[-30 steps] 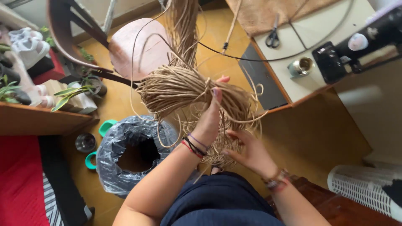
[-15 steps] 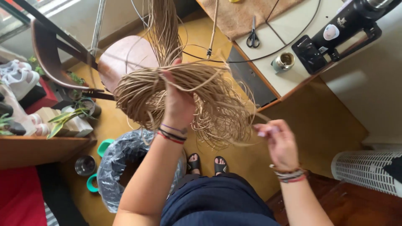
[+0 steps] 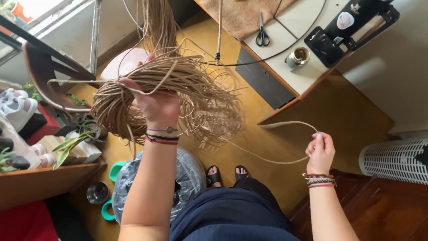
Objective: Organizing and bundling wicker strands for furniture weaving
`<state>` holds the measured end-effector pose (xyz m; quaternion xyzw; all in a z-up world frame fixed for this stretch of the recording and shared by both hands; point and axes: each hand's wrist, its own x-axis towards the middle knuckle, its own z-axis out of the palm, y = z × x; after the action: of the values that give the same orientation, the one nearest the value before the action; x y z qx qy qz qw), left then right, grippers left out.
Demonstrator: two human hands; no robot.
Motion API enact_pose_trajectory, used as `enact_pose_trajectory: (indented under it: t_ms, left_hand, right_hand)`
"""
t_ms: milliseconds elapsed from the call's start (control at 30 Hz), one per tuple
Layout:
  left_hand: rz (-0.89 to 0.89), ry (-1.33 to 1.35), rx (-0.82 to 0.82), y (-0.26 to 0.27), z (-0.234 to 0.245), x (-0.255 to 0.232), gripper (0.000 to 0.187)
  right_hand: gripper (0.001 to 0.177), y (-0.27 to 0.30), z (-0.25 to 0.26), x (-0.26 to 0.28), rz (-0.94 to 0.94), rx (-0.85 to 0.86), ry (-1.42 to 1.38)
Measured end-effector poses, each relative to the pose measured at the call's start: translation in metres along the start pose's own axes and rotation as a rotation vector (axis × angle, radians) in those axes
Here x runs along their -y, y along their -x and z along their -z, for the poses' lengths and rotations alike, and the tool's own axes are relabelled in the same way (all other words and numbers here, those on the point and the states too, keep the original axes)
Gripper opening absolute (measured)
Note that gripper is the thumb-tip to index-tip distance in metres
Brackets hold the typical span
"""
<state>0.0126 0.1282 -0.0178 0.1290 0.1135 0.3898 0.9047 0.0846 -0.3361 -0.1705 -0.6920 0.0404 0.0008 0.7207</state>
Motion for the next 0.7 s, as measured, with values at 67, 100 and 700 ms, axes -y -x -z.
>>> enact_pose_trajectory:
  t_ms: [67,100,700]
  left_hand:
    - [0.002,0.055,-0.025,-0.010,0.005,-0.011,0.069]
    - [0.004,0.053,-0.026,-0.011,0.012,-0.008,0.069]
    - [0.141,0.091,0.152,0.049,0.017,0.017,0.057]
  right_hand:
    - [0.015,-0.004,0.015,-0.021,0.016,-0.130,0.242]
    - [0.015,-0.001,0.021,-0.024,0.014,-0.132,0.242]
    - [0.026,-0.009,-0.025,-0.089,0.299,0.828,1.653]
